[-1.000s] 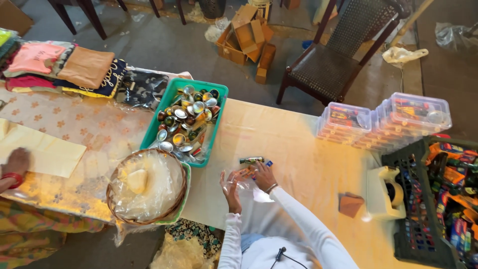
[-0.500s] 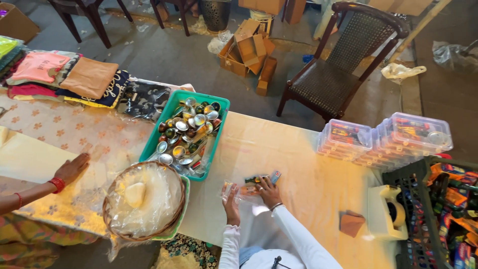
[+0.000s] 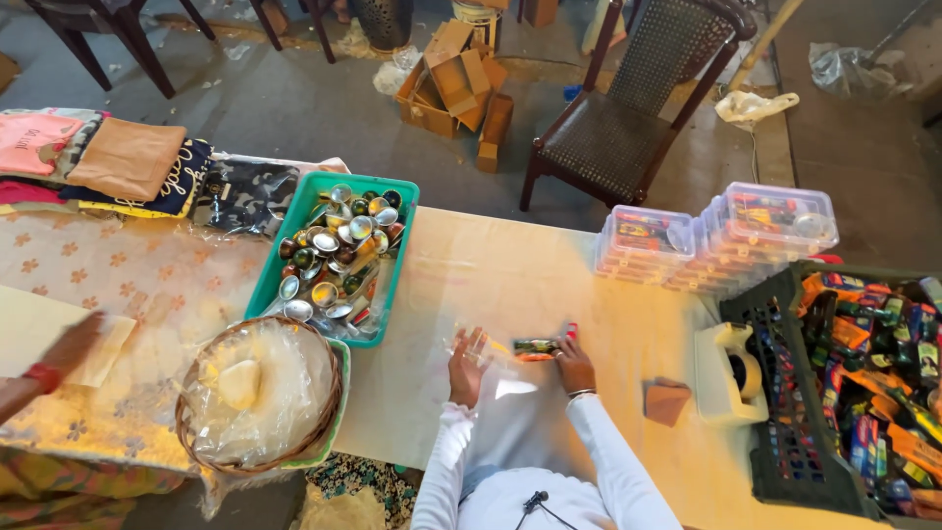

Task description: The recorder is packaging small individual candies into small plastic bags and then placing them into clear plastic storage boxes.

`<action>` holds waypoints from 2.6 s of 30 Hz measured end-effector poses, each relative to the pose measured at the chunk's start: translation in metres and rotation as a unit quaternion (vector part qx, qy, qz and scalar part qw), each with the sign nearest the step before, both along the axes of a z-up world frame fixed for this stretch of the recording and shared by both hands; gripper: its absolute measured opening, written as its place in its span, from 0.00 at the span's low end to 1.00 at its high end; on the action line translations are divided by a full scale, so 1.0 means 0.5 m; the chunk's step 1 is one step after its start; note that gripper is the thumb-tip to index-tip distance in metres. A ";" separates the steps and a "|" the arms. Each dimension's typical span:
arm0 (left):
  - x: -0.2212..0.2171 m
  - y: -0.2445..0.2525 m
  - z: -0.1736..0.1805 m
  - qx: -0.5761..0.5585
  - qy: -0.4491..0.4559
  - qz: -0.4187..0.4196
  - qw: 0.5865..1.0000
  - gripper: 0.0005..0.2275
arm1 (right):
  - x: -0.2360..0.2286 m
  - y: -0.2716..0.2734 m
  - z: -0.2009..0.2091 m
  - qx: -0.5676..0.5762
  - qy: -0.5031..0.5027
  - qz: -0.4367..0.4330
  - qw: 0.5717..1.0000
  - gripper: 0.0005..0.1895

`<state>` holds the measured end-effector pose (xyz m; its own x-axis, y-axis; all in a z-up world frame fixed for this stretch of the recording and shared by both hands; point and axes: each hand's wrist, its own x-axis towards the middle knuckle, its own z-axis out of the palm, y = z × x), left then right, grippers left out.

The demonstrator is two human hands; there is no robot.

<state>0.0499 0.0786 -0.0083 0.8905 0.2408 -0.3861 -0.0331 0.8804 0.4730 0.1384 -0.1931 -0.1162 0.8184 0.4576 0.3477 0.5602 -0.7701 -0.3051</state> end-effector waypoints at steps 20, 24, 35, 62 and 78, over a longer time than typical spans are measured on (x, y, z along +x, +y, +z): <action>0.001 -0.074 0.004 -0.230 -0.056 0.108 0.966 0.21 | -0.101 -0.057 0.284 0.467 0.190 -0.171 0.846 0.20; 0.001 -0.082 0.044 -0.208 -0.030 0.107 0.972 0.21 | -0.118 -0.046 0.291 0.584 0.330 -0.076 0.737 0.13; 0.011 -0.089 0.074 -0.243 -0.061 0.091 0.964 0.27 | -0.127 -0.018 0.344 0.546 0.313 -0.026 0.777 0.12; 0.030 -0.108 0.069 -0.223 -0.083 0.043 0.970 0.28 | -0.123 0.025 0.368 0.543 0.344 0.068 0.763 0.18; 0.004 -0.130 0.119 -0.071 -0.230 -0.180 0.954 0.35 | -0.141 0.027 0.396 0.397 0.247 -0.042 0.883 0.23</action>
